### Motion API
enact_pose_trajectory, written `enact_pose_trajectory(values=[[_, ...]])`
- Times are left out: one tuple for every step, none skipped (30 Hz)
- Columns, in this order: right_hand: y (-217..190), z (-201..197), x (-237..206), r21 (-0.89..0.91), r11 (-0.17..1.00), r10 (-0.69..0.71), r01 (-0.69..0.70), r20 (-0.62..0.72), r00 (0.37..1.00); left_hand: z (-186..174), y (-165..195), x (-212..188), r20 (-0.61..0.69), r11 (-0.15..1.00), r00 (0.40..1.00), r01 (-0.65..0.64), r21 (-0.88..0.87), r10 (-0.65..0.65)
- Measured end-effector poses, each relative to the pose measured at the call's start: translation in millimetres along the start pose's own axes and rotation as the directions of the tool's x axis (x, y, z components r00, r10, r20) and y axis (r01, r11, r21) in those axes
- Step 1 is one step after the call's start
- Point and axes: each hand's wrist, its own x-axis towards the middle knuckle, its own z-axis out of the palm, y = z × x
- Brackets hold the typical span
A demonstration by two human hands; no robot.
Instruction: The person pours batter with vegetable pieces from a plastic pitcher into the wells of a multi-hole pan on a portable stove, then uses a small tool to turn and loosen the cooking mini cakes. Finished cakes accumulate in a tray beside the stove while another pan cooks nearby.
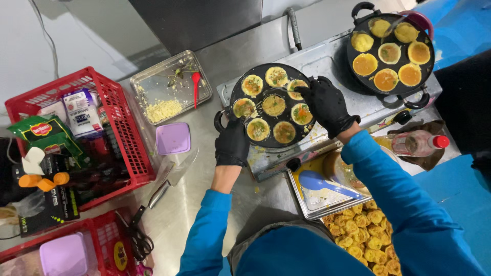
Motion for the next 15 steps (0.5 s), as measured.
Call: enact_pose_trajectory(values=[[3.3,-0.2,0.7,-0.025,0.999,-0.019,0.020,0.027,0.999,-3.1,0.9,-0.7,0.016,1.000,1.000,0.004,0.017,-0.004],[5.3,-0.5,-0.2,-0.023,0.999,-0.035,0.036,0.010,0.999,-6.0,1.8,-2.3,0.037,0.999,0.999,0.032,0.037,-0.034],[5.5,-0.5,-2.7,-0.021,0.998,-0.053,0.053,-0.009,0.999,-9.7,1.7,-3.2,0.054,0.996,0.996,0.061,0.059,-0.064],[4.4,-0.2,-5.2,-0.020,0.997,-0.074,0.073,-0.030,0.997,-13.6,1.7,-3.0,0.068,0.993,0.993,0.090,0.080,-0.096],[-0.2,1.6,-9.9,-0.001,0.998,0.057,-0.057,0.039,0.998,-17.9,0.9,-4.8,0.053,0.993,0.993,0.102,0.053,-0.104],[-8.0,4.2,-17.8,0.006,0.982,0.189,-0.190,0.110,0.976,-22.2,-0.2,-6.8,0.040,0.994,0.993,0.109,0.024,-0.110],[-16.7,7.5,-25.6,0.001,0.948,0.314,-0.319,0.177,0.933,-26.2,-0.7,-6.7,0.025,0.993,0.993,0.115,-0.006,-0.115],[-28.8,12.3,-36.0,0.077,0.963,0.251,-0.257,0.071,0.965,-29.5,-0.9,-7.1,-0.013,0.994,0.994,0.110,-0.028,-0.110],[-41.4,17.7,-47.7,0.145,0.971,0.195,-0.188,-0.039,0.980,-32.2,-0.9,-8.0,-0.047,0.993,0.993,0.103,-0.050,-0.106],[-54.0,23.9,-58.6,0.128,0.977,0.175,-0.171,-0.017,0.984,-34.3,-0.3,-7.7,-0.085,0.993,0.991,0.094,-0.072,-0.100],[-65.3,30.7,-68.0,0.112,0.982,0.154,-0.153,0.005,0.988,-36.0,0.4,-7.3,-0.076,0.993,0.992,0.099,-0.072,-0.104],[-73.6,38.3,-73.8,0.122,0.975,0.186,-0.184,-0.006,0.982,-37.1,1.1,-7.3,-0.068,0.992,0.992,0.104,-0.071,-0.109],[-82.9,46.8,-78.5,0.132,0.967,0.221,-0.217,-0.017,0.975,-37.8,1.8,-8.0,-0.057,0.992,0.992,0.110,-0.070,-0.114],[-89.3,53.4,-83.1,0.141,0.958,0.257,-0.251,-0.028,0.966,-37.9,2.5,-8.8,-0.041,0.988,0.991,0.127,-0.085,-0.131],[-93.8,59.4,-85.4,0.083,0.961,0.270,-0.266,-0.041,0.962,-37.5,3.2,-9.0,-0.026,0.984,0.989,0.145,-0.101,-0.148]])
